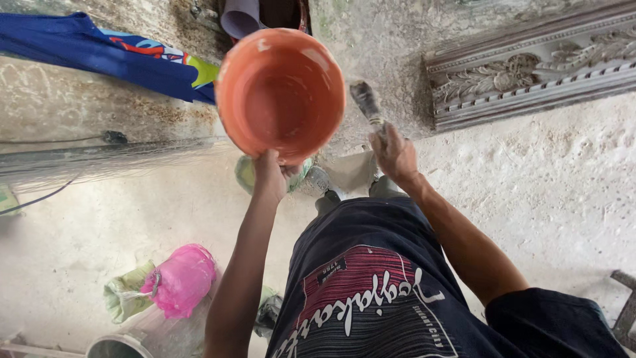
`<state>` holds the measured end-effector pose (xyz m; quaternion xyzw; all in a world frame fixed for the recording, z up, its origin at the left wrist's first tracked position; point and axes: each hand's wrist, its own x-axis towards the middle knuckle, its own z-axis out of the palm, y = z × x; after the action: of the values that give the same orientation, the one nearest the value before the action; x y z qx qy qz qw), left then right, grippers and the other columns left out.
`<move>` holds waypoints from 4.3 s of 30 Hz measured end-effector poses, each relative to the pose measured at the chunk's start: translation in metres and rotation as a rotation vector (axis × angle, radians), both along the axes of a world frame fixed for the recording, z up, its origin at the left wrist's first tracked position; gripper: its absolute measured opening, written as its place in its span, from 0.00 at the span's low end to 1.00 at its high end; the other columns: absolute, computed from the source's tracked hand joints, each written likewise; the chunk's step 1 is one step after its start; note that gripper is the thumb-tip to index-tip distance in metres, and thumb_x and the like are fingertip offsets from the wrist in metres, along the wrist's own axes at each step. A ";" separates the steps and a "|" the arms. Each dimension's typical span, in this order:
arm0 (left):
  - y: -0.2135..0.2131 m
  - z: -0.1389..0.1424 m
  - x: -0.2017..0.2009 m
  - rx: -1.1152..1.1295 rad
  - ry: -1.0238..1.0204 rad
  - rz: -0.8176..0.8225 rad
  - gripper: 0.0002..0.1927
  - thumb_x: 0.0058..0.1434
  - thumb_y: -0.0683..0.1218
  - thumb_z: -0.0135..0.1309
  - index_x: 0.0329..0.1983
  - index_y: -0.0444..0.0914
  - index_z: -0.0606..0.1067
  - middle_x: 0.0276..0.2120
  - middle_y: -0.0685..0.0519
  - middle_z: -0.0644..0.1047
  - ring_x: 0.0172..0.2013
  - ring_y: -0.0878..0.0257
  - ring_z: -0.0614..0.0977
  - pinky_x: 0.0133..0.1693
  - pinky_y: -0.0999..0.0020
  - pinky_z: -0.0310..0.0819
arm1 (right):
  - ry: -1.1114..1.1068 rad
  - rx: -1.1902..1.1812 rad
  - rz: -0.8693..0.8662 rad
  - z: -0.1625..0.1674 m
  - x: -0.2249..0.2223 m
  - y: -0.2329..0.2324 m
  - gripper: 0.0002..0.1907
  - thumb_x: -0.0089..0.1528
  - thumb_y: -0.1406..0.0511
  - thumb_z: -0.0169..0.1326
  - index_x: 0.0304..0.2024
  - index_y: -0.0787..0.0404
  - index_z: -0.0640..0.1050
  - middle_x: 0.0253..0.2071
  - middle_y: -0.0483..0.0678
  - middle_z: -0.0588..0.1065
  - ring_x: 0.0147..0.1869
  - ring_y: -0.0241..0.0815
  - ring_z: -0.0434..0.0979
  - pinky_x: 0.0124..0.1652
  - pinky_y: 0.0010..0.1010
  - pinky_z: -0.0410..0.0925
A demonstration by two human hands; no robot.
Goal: The person scrapes residue off a large ornate molding with a hand tool, then brushes the inside of a terracotta basin, pours water into it from a plastic scoop, scoops white plaster powder from a woven sack into the basin, and mixes the powder with fibrous strands in a large bucket by hand.
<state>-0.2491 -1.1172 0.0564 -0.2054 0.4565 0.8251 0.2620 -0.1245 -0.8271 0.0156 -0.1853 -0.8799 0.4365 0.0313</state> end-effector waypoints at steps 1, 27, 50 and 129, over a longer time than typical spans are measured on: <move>0.004 0.009 -0.002 -0.241 0.019 -0.058 0.08 0.73 0.43 0.43 0.49 0.33 0.66 0.31 0.45 0.74 0.20 0.60 0.78 0.21 0.64 0.77 | 0.070 0.019 0.042 0.000 -0.002 0.005 0.18 0.72 0.58 0.51 0.55 0.66 0.69 0.27 0.52 0.75 0.19 0.37 0.71 0.16 0.33 0.65; 0.107 0.017 0.040 -1.035 0.695 -0.455 0.50 0.64 0.46 0.45 0.79 0.31 0.29 0.69 0.21 0.60 0.60 0.29 0.73 0.56 0.46 0.74 | -0.465 -0.592 0.308 -0.101 -0.008 0.039 0.17 0.71 0.55 0.52 0.60 0.48 0.75 0.31 0.52 0.77 0.28 0.38 0.71 0.25 0.35 0.66; 0.103 0.017 0.035 -1.170 0.536 -0.542 0.55 0.58 0.42 0.46 0.77 0.44 0.23 0.39 0.29 0.80 0.37 0.33 0.83 0.40 0.44 0.77 | -0.332 -0.069 0.446 -0.122 0.019 0.026 0.14 0.75 0.59 0.44 0.62 0.50 0.72 0.53 0.60 0.79 0.32 0.33 0.72 0.23 0.22 0.60; 0.091 0.011 0.040 -1.174 0.381 -0.547 0.54 0.61 0.45 0.48 0.75 0.33 0.23 0.51 0.24 0.76 0.48 0.31 0.80 0.53 0.45 0.74 | -0.189 0.578 0.220 -0.102 -0.073 -0.004 0.34 0.61 0.69 0.52 0.72 0.58 0.66 0.53 0.64 0.73 0.55 0.61 0.75 0.47 0.50 0.73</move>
<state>-0.2093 -1.0262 0.0672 -0.0414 0.9030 0.3658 0.2213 -0.1975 -0.8309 -0.0866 -0.1121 -0.9812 0.1500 -0.0467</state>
